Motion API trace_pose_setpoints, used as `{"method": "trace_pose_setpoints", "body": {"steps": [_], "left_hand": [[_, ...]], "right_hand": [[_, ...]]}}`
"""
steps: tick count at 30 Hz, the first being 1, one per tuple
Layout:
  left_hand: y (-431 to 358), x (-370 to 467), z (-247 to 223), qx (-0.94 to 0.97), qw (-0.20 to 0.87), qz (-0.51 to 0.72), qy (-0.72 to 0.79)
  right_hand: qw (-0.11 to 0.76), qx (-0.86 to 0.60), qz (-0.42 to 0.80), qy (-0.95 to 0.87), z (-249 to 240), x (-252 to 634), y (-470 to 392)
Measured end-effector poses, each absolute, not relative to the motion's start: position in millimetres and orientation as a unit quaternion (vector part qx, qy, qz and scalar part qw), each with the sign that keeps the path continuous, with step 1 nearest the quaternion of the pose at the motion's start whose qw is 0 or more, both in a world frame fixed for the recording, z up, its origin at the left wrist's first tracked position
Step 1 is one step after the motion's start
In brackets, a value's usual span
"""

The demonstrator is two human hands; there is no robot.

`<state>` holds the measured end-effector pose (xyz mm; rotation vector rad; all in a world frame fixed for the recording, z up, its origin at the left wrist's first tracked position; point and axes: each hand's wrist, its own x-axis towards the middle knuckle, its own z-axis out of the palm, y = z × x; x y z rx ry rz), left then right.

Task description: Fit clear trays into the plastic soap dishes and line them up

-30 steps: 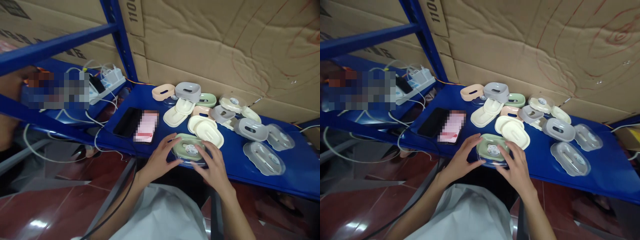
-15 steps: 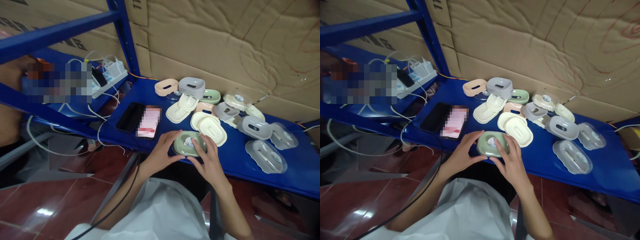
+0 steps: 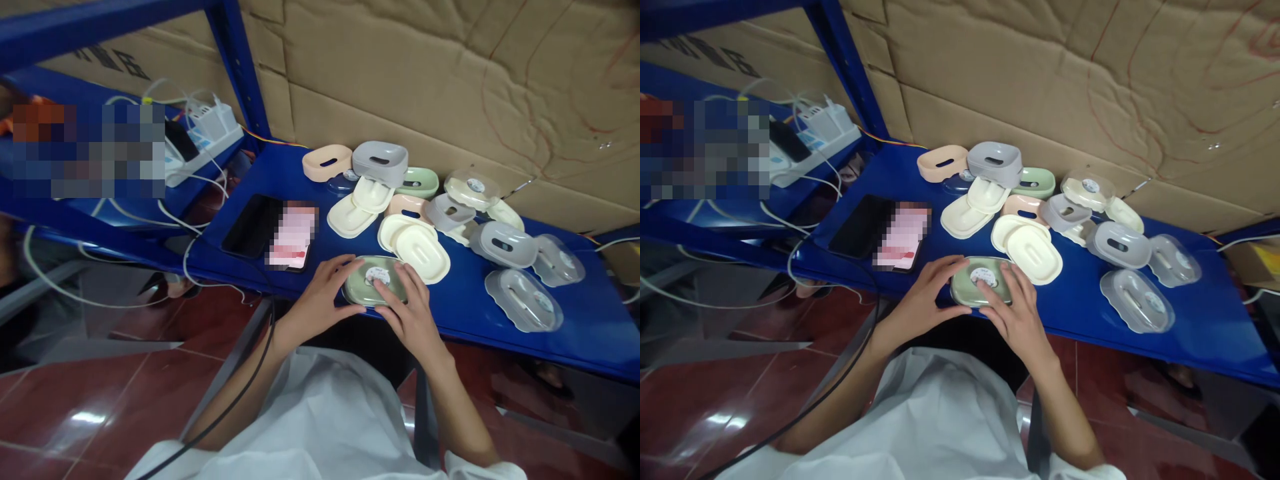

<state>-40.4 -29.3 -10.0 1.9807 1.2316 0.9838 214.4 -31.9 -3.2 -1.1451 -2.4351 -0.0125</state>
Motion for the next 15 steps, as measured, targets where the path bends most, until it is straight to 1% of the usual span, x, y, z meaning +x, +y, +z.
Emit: {"method": "trace_pose_setpoints", "body": {"steps": [3,10,15], "left_hand": [[-29.3,-39.4,-10.0,0.751,0.288,0.369,0.466],[-29.6,-41.7,-13.2,0.765,0.266,0.371,0.454],[-29.5,-39.2,-16.6,0.758,0.226,0.422,0.444]], "right_hand": [[0.216,-0.417,0.005,-0.883,-4.8,217.0,-32.2],[0.243,-0.414,0.056,-0.875,-1.2,218.6,-31.0],[0.269,-0.410,0.021,-0.871,-2.9,219.4,-30.3]]}}
